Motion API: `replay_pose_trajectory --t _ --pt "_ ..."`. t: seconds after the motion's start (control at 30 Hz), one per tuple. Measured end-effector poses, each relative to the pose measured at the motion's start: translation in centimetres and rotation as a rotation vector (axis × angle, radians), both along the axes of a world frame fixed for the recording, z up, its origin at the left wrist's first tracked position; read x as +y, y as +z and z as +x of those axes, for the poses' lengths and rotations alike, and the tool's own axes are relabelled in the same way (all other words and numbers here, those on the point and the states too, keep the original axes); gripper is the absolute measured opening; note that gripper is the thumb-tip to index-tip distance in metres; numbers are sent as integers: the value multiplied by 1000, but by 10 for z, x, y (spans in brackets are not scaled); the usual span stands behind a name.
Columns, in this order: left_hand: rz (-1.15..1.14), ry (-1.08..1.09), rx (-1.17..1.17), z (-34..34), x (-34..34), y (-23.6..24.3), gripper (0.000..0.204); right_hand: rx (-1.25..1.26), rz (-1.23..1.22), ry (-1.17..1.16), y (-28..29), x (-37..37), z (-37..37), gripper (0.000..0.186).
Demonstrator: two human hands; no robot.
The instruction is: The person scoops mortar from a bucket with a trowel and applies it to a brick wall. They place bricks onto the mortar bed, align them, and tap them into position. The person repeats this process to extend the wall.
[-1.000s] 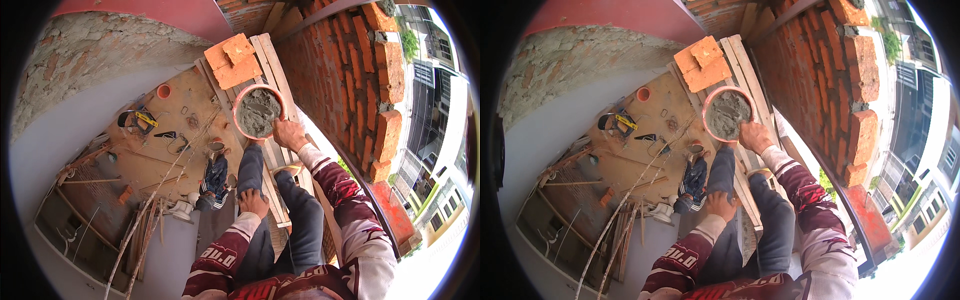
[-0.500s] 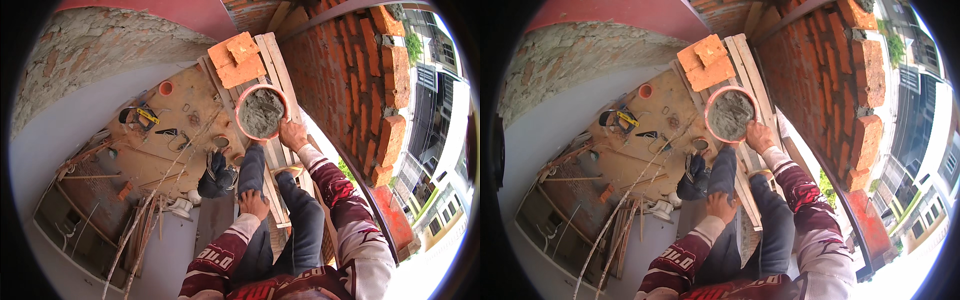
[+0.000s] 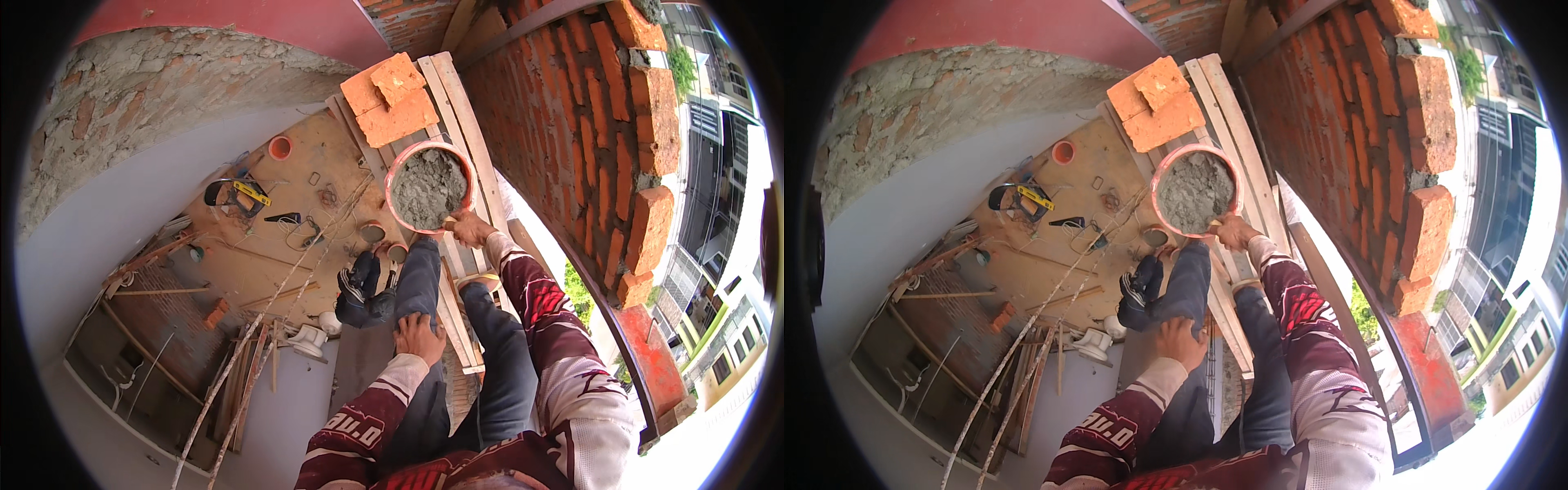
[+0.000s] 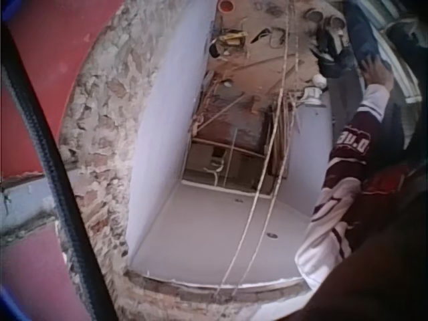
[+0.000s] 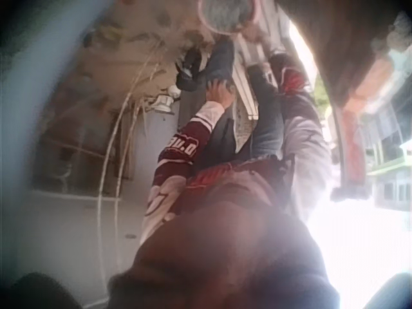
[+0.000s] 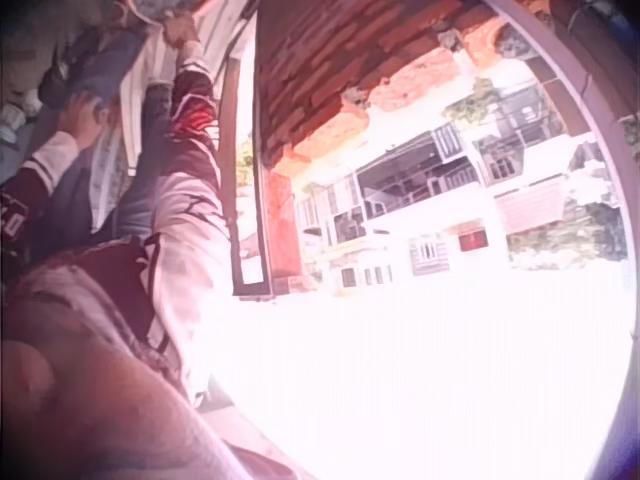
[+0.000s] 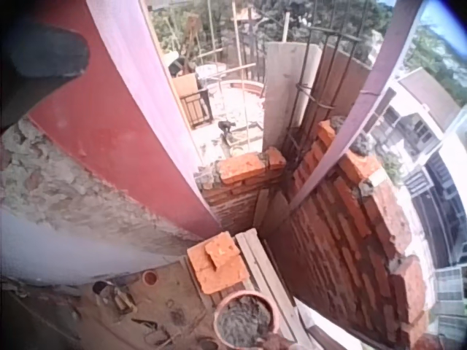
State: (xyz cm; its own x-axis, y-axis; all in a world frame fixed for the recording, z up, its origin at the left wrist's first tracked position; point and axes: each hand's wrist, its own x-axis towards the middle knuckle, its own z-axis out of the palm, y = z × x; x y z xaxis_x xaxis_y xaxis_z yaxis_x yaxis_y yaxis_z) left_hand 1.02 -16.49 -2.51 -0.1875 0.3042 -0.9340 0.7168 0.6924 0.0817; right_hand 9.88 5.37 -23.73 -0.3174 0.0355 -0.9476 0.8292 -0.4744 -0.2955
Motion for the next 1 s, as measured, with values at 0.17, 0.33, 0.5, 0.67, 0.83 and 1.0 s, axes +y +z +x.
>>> replay_pose_trajectory --t 0.17,0.33,0.5,0.67,0.83,1.0 --pt "11 -1 1 2 -4 0 47 193 -34 -52 7 3 29 47" --pt "36 -36 22 8 -6 -3 46 195 788 458 29 -30 31 52" --pt "55 -18 23 7 -1 1 43 -19 827 785 63 -27 20 53" --pt "6 -24 3 8 0 -2 45 -127 790 558 69 0 17 50" --pt "45 -35 33 4 9 7 46 -104 583 477 29 -4 -14 37" --pt "-50 -12 0 1 16 14 49 -77 497 370 4 -15 -2 44"
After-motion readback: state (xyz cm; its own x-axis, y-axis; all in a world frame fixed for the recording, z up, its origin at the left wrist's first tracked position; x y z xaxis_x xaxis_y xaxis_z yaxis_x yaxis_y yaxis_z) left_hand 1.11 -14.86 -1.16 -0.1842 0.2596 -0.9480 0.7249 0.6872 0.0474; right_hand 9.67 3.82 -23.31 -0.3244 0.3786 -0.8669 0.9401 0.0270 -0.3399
